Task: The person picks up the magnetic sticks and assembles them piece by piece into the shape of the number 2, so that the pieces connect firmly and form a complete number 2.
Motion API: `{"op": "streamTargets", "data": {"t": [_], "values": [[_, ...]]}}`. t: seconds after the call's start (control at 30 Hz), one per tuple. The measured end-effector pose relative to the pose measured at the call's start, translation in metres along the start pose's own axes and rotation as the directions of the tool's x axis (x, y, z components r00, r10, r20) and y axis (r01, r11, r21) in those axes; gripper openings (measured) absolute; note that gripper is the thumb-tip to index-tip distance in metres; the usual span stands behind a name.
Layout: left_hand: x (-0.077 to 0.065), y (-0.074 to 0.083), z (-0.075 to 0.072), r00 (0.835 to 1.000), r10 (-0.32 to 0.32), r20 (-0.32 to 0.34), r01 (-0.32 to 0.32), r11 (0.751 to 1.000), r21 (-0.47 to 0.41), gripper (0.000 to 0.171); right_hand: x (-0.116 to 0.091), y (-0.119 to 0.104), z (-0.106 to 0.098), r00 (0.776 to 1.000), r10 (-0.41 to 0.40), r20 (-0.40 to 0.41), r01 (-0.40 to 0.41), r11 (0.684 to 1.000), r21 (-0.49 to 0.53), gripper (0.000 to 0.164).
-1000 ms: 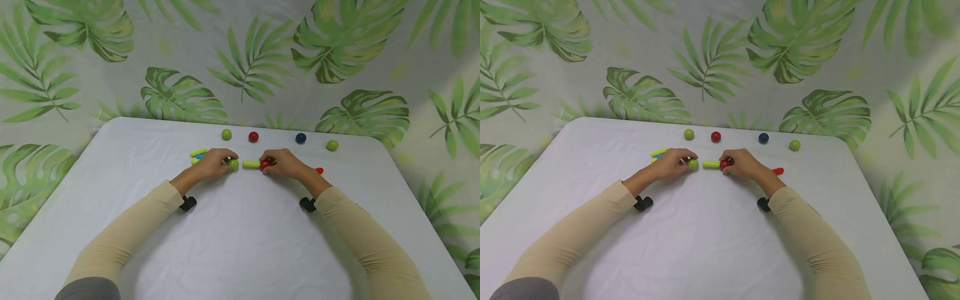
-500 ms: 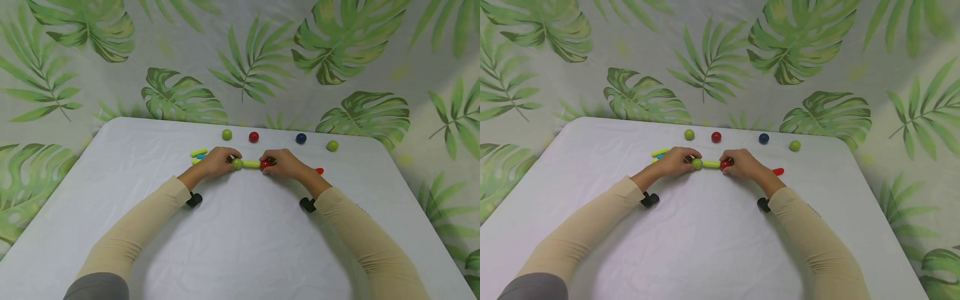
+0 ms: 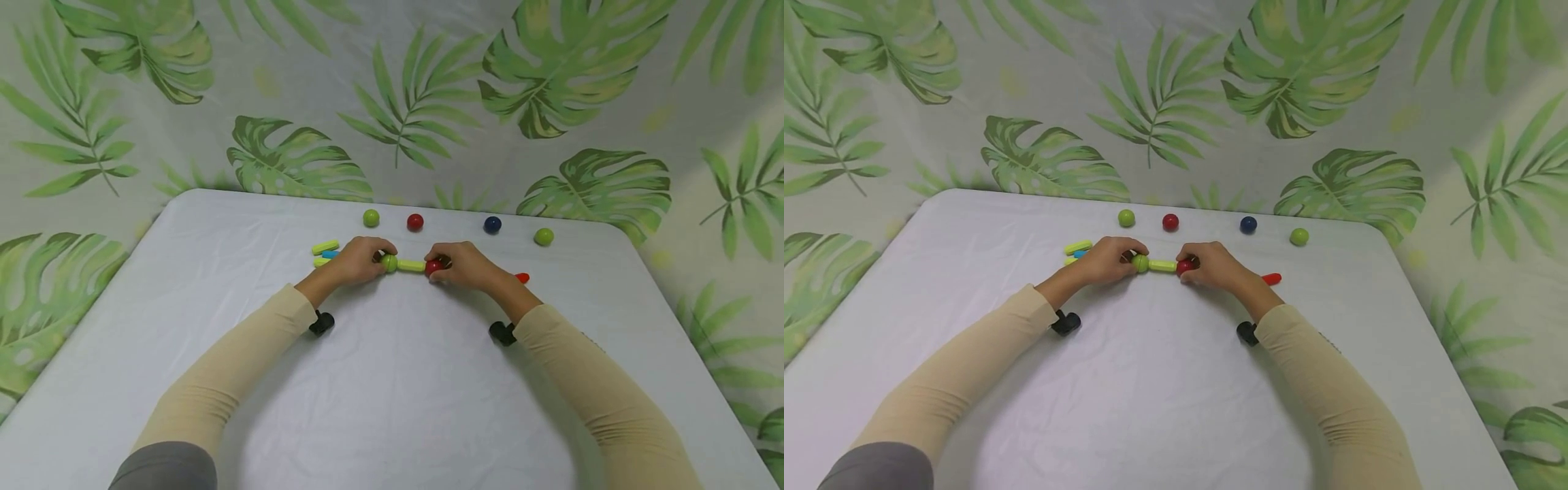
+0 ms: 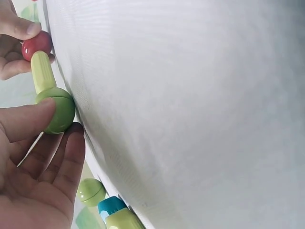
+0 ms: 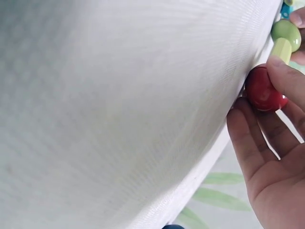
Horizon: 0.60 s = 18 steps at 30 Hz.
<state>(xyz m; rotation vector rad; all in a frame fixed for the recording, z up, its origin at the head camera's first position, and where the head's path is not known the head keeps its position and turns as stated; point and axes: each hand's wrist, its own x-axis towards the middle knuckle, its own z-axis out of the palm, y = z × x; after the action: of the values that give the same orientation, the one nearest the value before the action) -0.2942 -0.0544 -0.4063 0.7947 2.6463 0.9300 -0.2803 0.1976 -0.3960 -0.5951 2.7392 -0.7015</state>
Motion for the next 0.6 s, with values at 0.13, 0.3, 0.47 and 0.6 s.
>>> {"op": "streamTargets", "data": {"t": [0.13,0.3,0.47,0.6], "values": [[-0.0004,-0.0006,-0.0008,1.000,0.004,0.014,-0.004,1.000,0.005,0.037,-0.0002,0.0004,0.0007,1.000,0.001,0.007,-0.001,1.000,-0.010,0.033],[-0.0012,-0.0026,-0.0029,0.999,0.042,0.015,-0.042,0.999,0.024,0.038,0.0006,0.0023,0.0022,1.000,-0.005,0.008,0.005,1.000,-0.017,0.033],[-0.0006,-0.0033,-0.0030,0.998,0.065,-0.001,-0.065,0.997,0.046,0.035,0.0010,0.0042,0.0021,1.000,-0.017,0.013,0.017,0.999,-0.029,0.035],[0.0007,-0.0025,-0.0030,0.998,0.059,-0.001,-0.059,0.997,0.048,0.034,0.0006,0.0046,0.0010,1.000,-0.011,0.018,0.012,0.999,-0.034,0.036]]}}
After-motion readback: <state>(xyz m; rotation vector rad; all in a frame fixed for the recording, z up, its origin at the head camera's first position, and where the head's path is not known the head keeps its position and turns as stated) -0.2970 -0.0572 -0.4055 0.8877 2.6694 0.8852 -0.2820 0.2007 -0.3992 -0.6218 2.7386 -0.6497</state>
